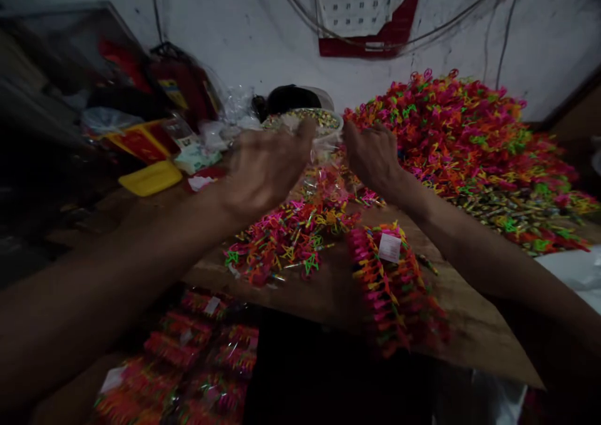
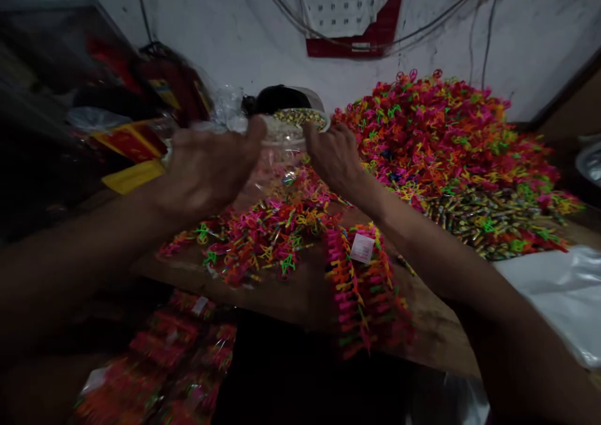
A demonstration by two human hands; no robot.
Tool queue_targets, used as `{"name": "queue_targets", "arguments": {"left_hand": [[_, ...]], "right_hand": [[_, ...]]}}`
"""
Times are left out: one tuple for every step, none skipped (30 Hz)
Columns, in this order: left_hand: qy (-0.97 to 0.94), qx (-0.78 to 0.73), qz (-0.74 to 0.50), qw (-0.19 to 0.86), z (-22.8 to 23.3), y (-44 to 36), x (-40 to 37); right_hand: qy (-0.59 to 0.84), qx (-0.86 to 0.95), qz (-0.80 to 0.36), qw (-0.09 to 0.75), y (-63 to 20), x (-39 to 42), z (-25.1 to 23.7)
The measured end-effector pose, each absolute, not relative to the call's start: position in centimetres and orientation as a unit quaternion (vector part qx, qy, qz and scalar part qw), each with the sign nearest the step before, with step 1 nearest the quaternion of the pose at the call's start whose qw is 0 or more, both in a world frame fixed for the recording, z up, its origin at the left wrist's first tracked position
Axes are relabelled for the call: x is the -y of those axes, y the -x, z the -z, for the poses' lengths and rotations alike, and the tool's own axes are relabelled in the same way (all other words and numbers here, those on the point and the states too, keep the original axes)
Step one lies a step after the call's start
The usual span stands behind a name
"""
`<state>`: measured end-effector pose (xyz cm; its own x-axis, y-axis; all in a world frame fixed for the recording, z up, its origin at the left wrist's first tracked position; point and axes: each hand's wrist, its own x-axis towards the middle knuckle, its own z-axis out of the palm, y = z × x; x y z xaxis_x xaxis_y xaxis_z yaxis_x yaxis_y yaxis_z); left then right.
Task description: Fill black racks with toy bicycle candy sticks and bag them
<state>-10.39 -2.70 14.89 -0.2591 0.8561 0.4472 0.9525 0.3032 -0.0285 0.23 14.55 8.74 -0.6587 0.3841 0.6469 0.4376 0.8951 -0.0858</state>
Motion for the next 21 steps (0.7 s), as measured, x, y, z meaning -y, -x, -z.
{"name": "queue_targets", "arguments": {"left_hand": [[0.539,0.809,0.095,0.214,-15.2,10.9,2.6],[0.514,0.823,0.049,0.236,-15.5,11.4,2.4],[0.501,0.828,0.023,0.250,-15.7,11.8,2.2],[0.494,0.831,0.030,0.254,-15.9,12.3,1.9],[0.489,0.833,0.050,0.256,-16.1,12.8,1.6],[0.480,0.836,0.073,0.255,-16.0,13.2,1.4],[0.468,0.840,0.102,0.254,-15.8,13.6,1.1],[0.455,0.844,0.135,0.251,-15.3,13.9,0.8],[0.444,0.846,0.164,0.246,-14.5,14.2,0.6],[0.438,0.846,0.188,0.239,-13.6,14.3,0.2],[0.441,0.845,0.201,0.226,-12.3,14.4,-0.1],[0.448,0.844,0.206,0.212,-10.8,14.4,-0.6],[0.457,0.842,0.209,0.195,-9.2,14.2,-1.1],[0.467,0.840,0.219,0.170,-7.5,13.8,-1.8],[0.469,0.836,0.245,0.143,-5.6,13.3,-2.5],[0.464,0.829,0.293,0.111,-3.8,12.7,-3.2],[0.451,0.813,0.362,0.069,-2.1,12.0,-3.9],[0.422,0.787,0.450,0.010,-0.4,11.3,-4.6],[0.381,0.751,0.536,-0.063,1.1,10.6,-5.2],[0.334,0.710,0.605,-0.138,2.4,10.0,-5.8],[0.285,0.669,0.654,-0.210,3.4,9.6,-6.3]], "right_hand": [[0.239,0.902,0.028,0.358,-1.3,-14.2,-8.5],[0.239,0.898,0.016,0.368,-2.4,-13.6,-8.3],[0.228,0.899,0.004,0.374,-3.4,-13.1,-8.1],[0.213,0.901,-0.008,0.377,-4.3,-12.6,-7.9],[0.203,0.904,-0.019,0.377,-4.9,-12.4,-7.7],[0.204,0.904,-0.028,0.375,-5.3,-12.3,-7.6],[0.220,0.900,-0.035,0.373,-5.4,-12.5,-7.6],[0.249,0.895,-0.040,0.368,-5.4,-12.9,-7.5],[0.285,0.888,-0.039,0.358,-5.5,-13.6,-7.2],[0.321,0.881,-0.033,0.346,-5.6,-14.4,-6.8],[0.354,0.873,-0.025,0.334,-6.0,-15.4,-6.2],[0.384,0.865,-0.019,0.323,-6.7,-16.4,-5.3],[0.414,0.853,-0.022,0.318,-7.7,-17.3,-4.1],[0.445,0.834,-0.044,0.323,-9.0,-18.1,-2.8],[0.476,0.806,-0.104,0.335,-10.3,-18.7,-1.3],[0.502,0.768,-0.190,0.348,-11.7,-19.3,0.1],[0.519,0.724,-0.286,0.353,-13.0,-19.7,1.5],[0.526,0.680,-0.370,0.351,-14.0,-20.0,2.9],[0.522,0.640,-0.444,0.346,-14.7,-20.4,4.1],[0.507,0.605,-0.508,0.345,-15.1,-20.7,5.1],[0.482,0.571,-0.563,0.352,-15.2,-20.9,5.9]]}}
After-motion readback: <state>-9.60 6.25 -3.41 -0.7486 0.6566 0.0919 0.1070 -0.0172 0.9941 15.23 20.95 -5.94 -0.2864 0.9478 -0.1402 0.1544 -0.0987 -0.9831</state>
